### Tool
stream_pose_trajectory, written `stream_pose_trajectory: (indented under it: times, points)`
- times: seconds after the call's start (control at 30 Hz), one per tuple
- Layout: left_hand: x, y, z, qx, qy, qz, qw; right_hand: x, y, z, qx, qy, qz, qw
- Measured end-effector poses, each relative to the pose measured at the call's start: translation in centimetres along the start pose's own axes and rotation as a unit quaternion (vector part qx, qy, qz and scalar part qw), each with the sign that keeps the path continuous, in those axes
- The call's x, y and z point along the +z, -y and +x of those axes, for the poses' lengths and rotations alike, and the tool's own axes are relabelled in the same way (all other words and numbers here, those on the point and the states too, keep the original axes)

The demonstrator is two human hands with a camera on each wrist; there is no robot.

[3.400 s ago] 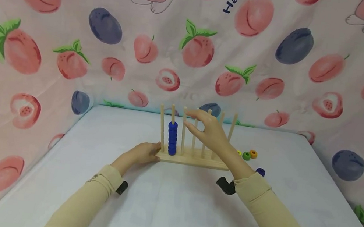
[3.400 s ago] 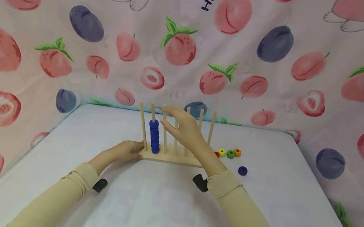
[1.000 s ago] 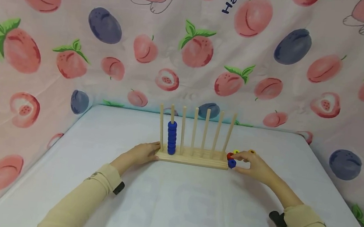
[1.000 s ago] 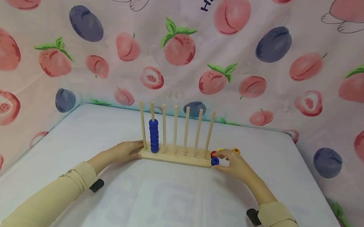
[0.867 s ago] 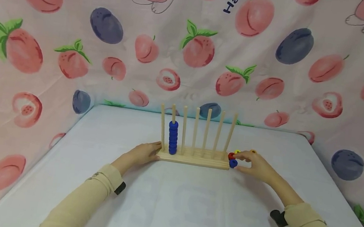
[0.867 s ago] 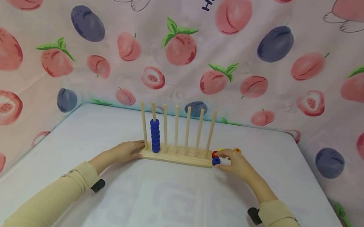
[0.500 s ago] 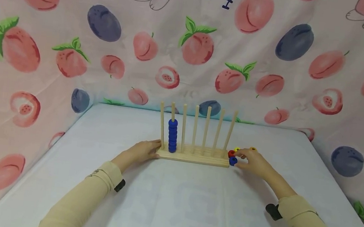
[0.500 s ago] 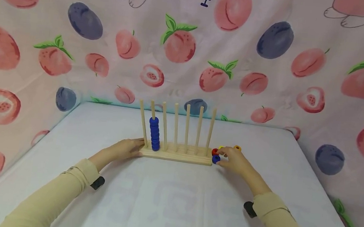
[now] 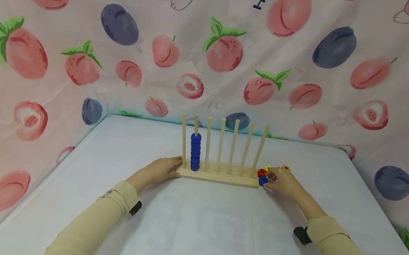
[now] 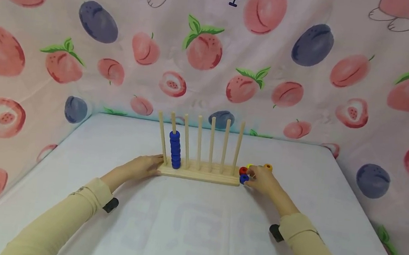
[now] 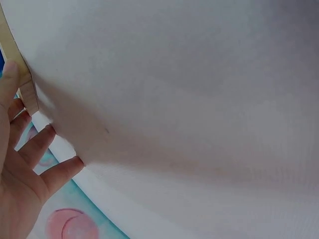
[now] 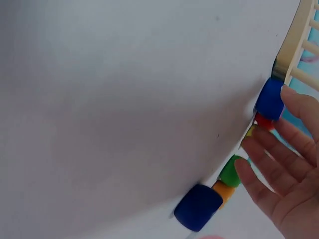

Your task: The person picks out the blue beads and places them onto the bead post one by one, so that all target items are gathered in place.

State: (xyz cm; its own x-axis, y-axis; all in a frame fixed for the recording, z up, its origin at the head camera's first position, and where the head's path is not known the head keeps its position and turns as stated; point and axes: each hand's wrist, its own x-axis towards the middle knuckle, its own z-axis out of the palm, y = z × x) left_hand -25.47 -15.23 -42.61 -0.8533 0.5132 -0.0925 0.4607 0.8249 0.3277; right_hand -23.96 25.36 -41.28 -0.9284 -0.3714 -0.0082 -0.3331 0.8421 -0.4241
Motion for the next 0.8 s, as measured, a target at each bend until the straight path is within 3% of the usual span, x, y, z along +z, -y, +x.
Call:
stream_pose_trajectory:
  times: [0.17,0.8]
  points:
    - [0.02,0.01,0.33,0.001,-0.001,-0.005,1.0,0.24,0.16,0.15,0.029,-0.008,0.004,1.0]
    - [-0.29,-0.03,0.29,-0.013,0.008,-0.01,0.9998,-0.04,0.91,0.07,0.028,-0.013,0.01,0.999]
